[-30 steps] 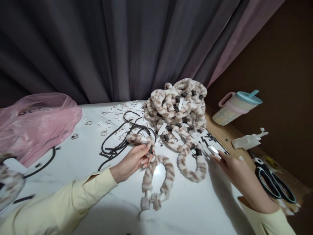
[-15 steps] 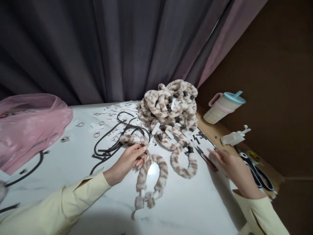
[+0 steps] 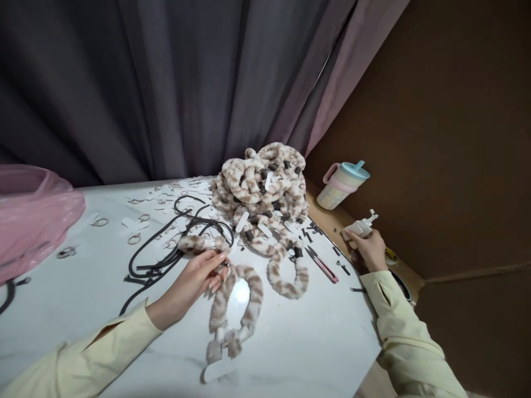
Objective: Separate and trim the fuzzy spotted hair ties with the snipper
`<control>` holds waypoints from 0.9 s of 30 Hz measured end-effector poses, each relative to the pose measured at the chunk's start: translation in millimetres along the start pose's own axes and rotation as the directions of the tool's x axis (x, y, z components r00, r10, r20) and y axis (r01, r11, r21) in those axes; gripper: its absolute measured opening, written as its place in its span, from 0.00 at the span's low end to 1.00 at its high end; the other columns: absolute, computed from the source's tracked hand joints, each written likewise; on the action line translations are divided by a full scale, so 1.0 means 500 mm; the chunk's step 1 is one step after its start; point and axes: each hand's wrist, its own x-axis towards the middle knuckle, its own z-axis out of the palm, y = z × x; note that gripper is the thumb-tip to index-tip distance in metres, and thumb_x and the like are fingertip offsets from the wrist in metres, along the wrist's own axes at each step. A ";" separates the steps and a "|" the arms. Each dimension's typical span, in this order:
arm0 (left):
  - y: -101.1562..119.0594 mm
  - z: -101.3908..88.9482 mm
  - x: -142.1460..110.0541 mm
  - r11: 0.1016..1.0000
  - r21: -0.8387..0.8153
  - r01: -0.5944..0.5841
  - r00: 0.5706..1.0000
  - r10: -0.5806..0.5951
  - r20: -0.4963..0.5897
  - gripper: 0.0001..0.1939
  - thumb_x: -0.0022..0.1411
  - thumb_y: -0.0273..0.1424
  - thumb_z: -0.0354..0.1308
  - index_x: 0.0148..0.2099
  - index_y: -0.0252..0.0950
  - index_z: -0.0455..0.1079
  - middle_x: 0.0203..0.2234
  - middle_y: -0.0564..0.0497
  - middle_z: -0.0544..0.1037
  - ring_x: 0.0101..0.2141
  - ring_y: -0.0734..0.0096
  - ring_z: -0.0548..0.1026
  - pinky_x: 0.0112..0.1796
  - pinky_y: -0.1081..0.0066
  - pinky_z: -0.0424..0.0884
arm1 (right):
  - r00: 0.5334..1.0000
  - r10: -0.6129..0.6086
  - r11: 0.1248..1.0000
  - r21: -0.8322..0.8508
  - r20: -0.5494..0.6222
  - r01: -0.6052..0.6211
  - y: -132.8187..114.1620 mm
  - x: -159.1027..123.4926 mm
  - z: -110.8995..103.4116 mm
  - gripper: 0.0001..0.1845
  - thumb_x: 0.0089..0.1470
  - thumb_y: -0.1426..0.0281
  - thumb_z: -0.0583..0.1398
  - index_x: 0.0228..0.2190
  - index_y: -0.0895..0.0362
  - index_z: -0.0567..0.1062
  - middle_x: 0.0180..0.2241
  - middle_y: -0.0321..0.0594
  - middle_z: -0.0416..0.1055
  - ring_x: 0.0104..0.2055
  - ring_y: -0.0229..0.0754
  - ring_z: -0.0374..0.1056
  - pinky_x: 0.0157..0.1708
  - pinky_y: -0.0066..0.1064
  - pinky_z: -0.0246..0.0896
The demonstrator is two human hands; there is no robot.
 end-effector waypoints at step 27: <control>0.010 0.009 -0.004 0.967 0.232 -0.108 0.994 0.099 0.052 0.18 0.60 0.46 0.52 0.30 0.35 0.59 0.21 0.56 0.70 0.19 0.79 0.60 0.24 0.75 0.57 | 0.182 -0.898 0.301 0.258 0.400 0.918 -0.352 -0.340 -0.107 0.12 0.56 0.78 0.48 0.42 0.63 0.66 0.28 0.44 0.66 0.26 0.43 0.55 0.28 0.34 0.50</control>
